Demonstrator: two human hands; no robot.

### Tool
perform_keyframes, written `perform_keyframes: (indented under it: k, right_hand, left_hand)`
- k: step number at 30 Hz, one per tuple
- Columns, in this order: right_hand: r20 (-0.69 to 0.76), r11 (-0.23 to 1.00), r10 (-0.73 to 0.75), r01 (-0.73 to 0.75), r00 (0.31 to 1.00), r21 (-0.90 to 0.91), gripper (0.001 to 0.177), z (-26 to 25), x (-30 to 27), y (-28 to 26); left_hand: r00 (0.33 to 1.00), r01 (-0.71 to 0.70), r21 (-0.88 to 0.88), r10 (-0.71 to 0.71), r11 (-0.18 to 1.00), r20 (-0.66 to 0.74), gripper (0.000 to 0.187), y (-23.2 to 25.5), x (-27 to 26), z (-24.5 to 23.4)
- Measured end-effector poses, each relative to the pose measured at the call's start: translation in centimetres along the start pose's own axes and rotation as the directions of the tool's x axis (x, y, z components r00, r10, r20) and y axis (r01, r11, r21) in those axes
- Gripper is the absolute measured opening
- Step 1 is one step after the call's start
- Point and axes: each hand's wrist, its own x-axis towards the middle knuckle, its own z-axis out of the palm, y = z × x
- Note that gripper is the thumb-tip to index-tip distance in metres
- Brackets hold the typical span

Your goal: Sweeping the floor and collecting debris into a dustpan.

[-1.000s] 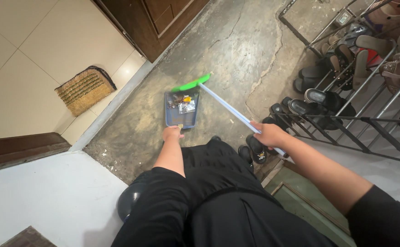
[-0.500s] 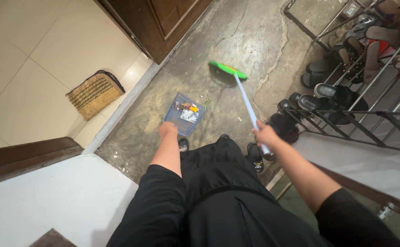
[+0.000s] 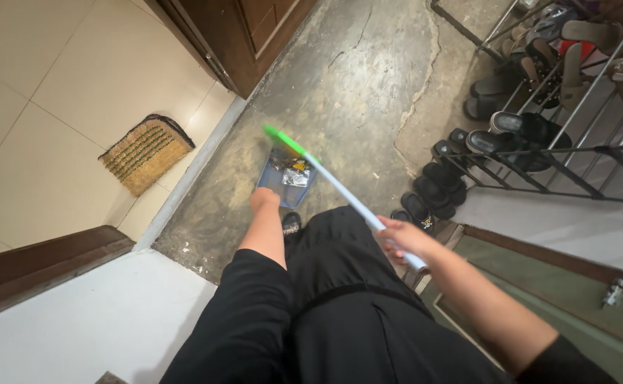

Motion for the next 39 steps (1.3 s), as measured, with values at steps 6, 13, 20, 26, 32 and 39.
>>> perform_keyframes:
  k: [6,13,20,26,32,39]
  right_hand:
    - [-0.167,0.988,-0.110,0.090,0.980,-0.126,0.068,-0.3,-0.7,-3.9]
    - [-0.239,0.870,-0.384,0.262,0.892,-0.419,0.066,0.6,8.2,-1.1]
    - [-0.100,0.967,-0.064,0.037,0.993,-0.254,0.069,4.1,1.8,2.6]
    - [-0.130,0.930,-0.086,0.032,0.988,-0.367,0.069,5.5,-3.4,1.9]
    - [-0.123,0.696,-0.327,0.151,0.937,-0.702,0.068,4.5,0.7,-1.4]
    - [-0.076,0.238,-0.459,0.040,0.885,-0.970,0.068,6.5,3.6,-7.7]
  left_hand:
    - [0.985,0.136,-0.211,-0.109,0.968,0.131,0.033,-0.7,-3.1,-5.7]
    - [0.988,0.142,-0.305,-0.115,0.942,0.106,0.020,-3.0,-1.6,-3.2]
    - [1.000,-0.017,-0.075,0.018,0.997,0.006,0.026,-4.7,-0.6,-2.0]
    - [0.998,0.000,-0.140,-0.010,0.990,-0.070,0.026,-8.5,1.6,0.4]
    - [0.990,0.047,-0.210,-0.073,0.977,-0.120,0.021,-12.3,-1.7,-3.6]
    - [0.971,0.229,-0.319,-0.240,0.920,0.004,0.020,-17.9,-7.5,-5.6]
